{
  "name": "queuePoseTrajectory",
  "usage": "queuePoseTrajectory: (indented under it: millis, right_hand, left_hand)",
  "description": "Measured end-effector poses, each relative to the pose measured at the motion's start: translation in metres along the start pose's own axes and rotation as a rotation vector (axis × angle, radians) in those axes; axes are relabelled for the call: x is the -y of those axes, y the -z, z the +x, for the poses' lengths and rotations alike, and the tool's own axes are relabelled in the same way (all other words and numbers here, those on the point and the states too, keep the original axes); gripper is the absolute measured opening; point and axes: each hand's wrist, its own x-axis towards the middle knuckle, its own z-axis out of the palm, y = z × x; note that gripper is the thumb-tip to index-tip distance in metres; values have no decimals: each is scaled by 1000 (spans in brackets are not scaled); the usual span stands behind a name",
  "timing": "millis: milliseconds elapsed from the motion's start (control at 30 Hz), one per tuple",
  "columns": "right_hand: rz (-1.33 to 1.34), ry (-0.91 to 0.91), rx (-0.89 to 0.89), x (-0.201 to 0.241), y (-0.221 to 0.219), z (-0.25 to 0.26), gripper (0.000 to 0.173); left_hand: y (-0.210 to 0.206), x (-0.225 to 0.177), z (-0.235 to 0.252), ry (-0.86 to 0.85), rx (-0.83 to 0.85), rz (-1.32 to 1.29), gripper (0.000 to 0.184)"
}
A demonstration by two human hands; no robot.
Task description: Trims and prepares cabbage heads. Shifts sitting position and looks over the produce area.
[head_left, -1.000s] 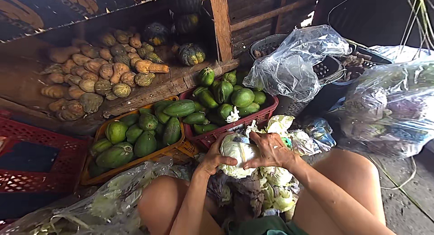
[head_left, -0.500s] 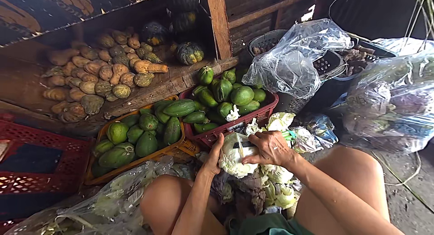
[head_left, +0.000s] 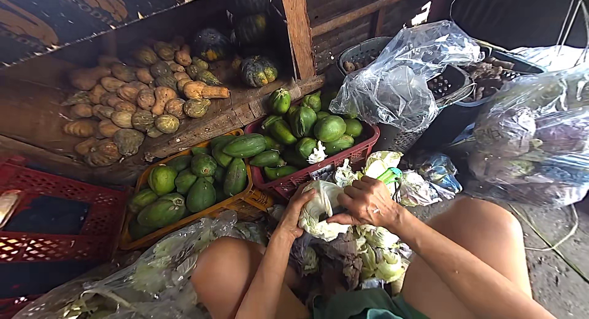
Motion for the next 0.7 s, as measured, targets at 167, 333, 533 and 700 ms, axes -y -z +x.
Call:
queuePoseTrajectory:
  millis: [167, 333, 533, 700]
  right_hand:
    - [261, -509, -133, -14, 14, 3, 81]
    - [989, -1349, 86, -30, 15, 22, 43]
    - [424, -876, 337, 10, 16, 24, 85]
    - [373, -856, 353, 14, 13, 28, 95]
  left_hand:
    - [-3, -10, 6, -104, -112, -115, 41]
    - [-2, -16, 9, -175, -139, -293, 35]
    - [-10, -14, 10, -245, -132, -347, 34]
    - [-13, -11, 12, -297, -179, -276, 39]
